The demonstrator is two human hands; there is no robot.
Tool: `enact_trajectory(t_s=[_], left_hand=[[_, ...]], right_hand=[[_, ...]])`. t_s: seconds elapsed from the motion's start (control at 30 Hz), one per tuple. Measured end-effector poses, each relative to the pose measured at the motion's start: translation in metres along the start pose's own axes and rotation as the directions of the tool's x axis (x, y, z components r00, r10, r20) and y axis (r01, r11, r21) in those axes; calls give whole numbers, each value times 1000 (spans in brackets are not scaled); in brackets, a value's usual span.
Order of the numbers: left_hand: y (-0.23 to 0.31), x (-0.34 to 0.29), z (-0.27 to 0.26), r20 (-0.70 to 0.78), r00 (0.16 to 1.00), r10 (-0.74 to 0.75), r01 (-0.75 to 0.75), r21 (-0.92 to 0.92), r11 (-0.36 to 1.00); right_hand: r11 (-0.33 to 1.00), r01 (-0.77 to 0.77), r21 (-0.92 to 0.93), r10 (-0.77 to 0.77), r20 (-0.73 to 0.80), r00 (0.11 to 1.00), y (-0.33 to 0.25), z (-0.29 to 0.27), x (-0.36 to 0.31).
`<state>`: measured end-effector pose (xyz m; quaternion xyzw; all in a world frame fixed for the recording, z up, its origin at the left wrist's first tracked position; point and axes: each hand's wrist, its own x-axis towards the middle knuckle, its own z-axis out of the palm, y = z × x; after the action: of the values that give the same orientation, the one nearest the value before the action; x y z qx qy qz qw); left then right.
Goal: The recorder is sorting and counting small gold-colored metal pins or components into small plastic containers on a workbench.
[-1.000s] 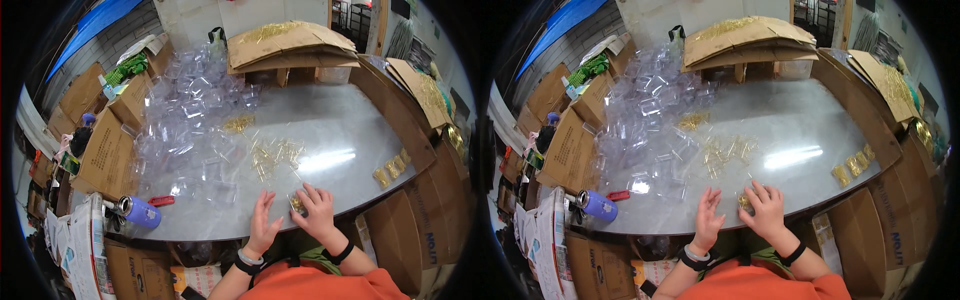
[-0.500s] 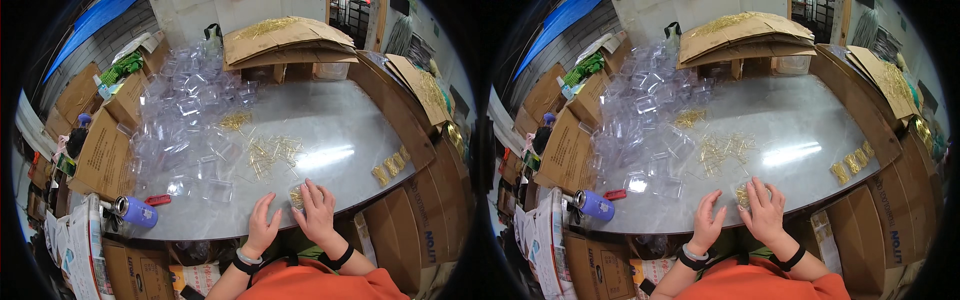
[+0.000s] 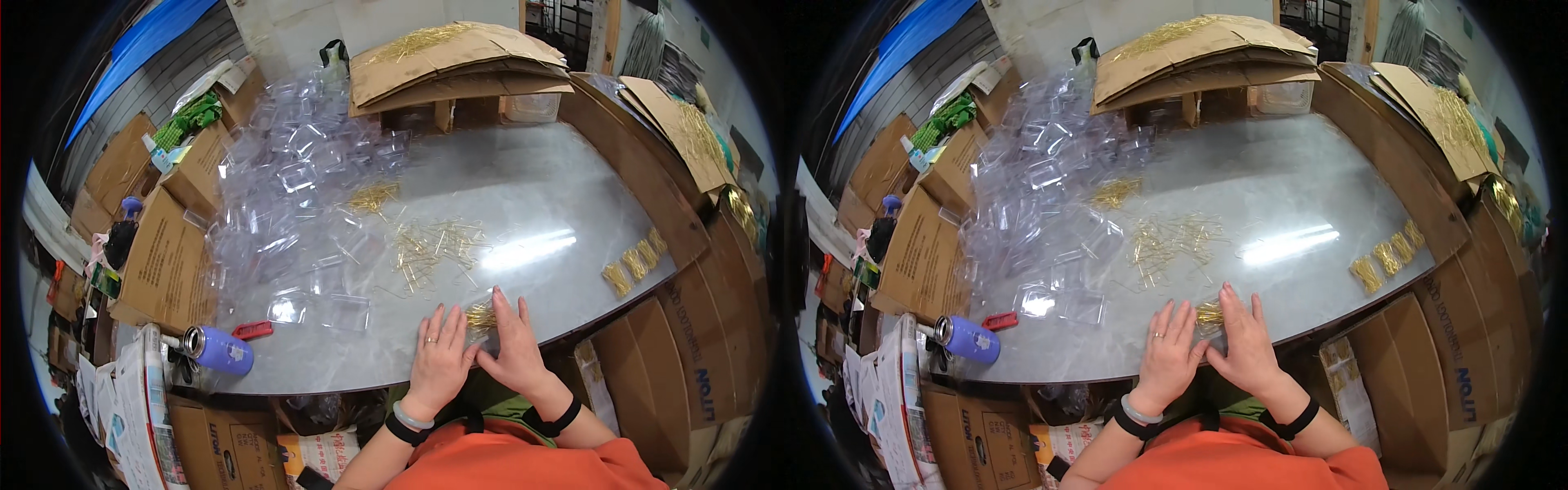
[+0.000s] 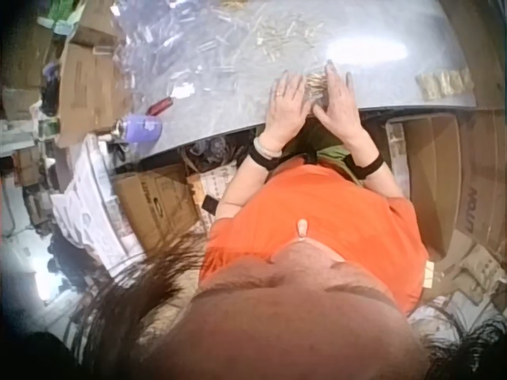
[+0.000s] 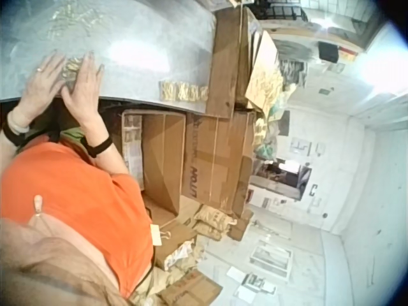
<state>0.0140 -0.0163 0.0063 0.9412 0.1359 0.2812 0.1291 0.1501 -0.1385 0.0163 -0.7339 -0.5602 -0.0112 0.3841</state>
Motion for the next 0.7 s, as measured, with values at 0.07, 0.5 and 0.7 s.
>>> enact_trajectory(t_s=[0.07, 0.5, 0.7], left_hand=[[-3, 1, 2, 14, 998, -64, 65, -138, 988], [6, 16, 4, 74, 997, -8, 20, -160, 987], [5, 12, 11, 35, 999, -2, 8, -169, 986]], right_hand=[[1000, -17, 6, 17, 40, 999, -7, -14, 7], [920, 16, -392, -87, -164, 983, 7, -8, -6], [915, 94, -391, -142, -94, 985, 3, -7, -11]])
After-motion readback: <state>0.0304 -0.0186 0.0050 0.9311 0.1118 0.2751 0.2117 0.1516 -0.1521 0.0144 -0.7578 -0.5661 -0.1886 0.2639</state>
